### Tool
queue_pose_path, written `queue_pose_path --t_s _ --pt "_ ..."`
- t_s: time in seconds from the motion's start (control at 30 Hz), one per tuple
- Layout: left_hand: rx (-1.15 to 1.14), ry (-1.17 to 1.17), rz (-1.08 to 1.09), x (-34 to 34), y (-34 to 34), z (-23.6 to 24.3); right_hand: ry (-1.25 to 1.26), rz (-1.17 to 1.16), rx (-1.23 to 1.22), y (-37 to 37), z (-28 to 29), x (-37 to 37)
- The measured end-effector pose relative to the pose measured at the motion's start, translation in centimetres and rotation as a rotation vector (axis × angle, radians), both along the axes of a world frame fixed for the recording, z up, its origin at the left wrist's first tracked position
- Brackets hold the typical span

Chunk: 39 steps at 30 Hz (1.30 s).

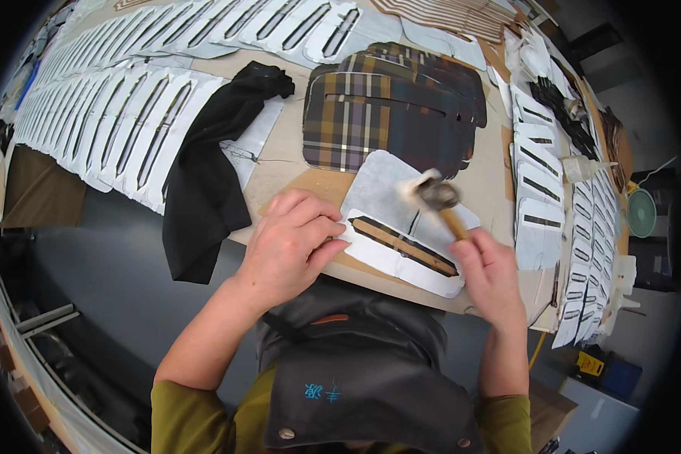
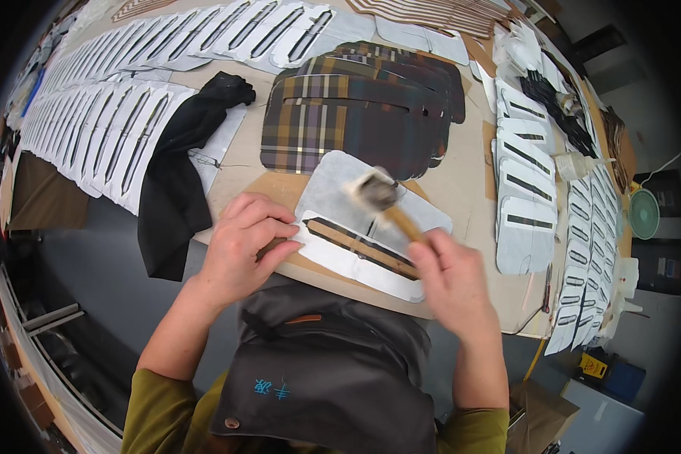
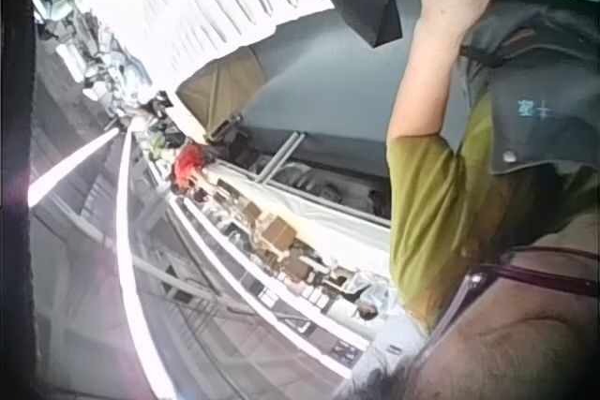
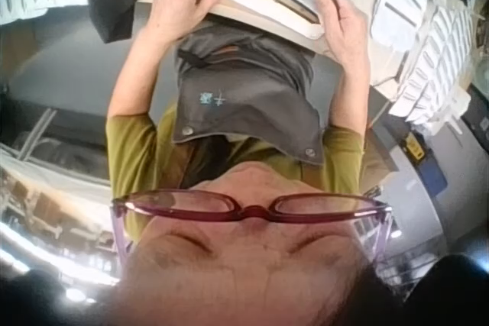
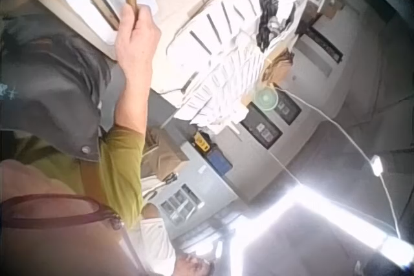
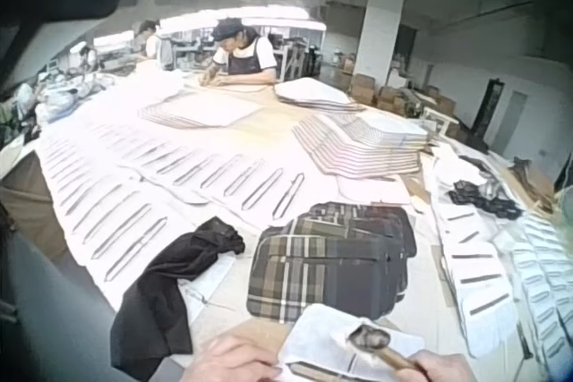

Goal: The recorder is assembling leather parts, applying adhesive and using a hammer to bond edges for a zipper opening.

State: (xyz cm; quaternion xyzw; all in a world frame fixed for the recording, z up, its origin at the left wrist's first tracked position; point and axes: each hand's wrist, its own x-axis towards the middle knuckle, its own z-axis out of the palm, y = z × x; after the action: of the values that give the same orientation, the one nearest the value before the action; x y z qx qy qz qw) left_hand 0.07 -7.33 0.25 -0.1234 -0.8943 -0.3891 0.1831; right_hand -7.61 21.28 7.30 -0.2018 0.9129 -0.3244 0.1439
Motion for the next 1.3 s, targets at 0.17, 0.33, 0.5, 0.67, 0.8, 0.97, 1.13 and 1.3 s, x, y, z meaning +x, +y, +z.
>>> queue_pose_path --t_s 0.17,0.33,0.5,0.67,0.8,0.97,1.13,1.3 --pt "-0.101 -0.032 -0.056 -0.4 1.7 1.4 0.085 -0.413 0.073 7.2 -1.9 -2.2" --pt "-0.224 -0.092 -0.088 -0.8 2.8 1.6 0.406 -0.148 -0.164 4.1 -2.3 -1.2" --pt "-0.395 -0.042 -0.031 0.2 3.7 1.2 0.094 0.107 -0.278 -2.0 -3.4 1.3" --pt "-0.380 -0.049 -0.008 0.3 3.9 1.3 0.438 0.333 -0.018 -0.2 -4.6 1.8" --pt "-0.295 -0.091 -0.028 0.5 3.2 0.8 0.402 0.299 0.008 1.9 -4.7 2.4" --pt "-0.277 -0.114 -0.100 0.8 2.8 2.1 0.300 0.226 -0.125 4.5 -4.4 2.7" --pt "-0.021 -0.103 -0.250 2.7 1.7 2.5 0.152 0.317 -0.273 6.1 -3.2 3.7" --pt "0.622 -0.323 -0.029 1.4 2.8 8.2 -0.337 -0.019 -0.698 5.7 -0.8 2.7"
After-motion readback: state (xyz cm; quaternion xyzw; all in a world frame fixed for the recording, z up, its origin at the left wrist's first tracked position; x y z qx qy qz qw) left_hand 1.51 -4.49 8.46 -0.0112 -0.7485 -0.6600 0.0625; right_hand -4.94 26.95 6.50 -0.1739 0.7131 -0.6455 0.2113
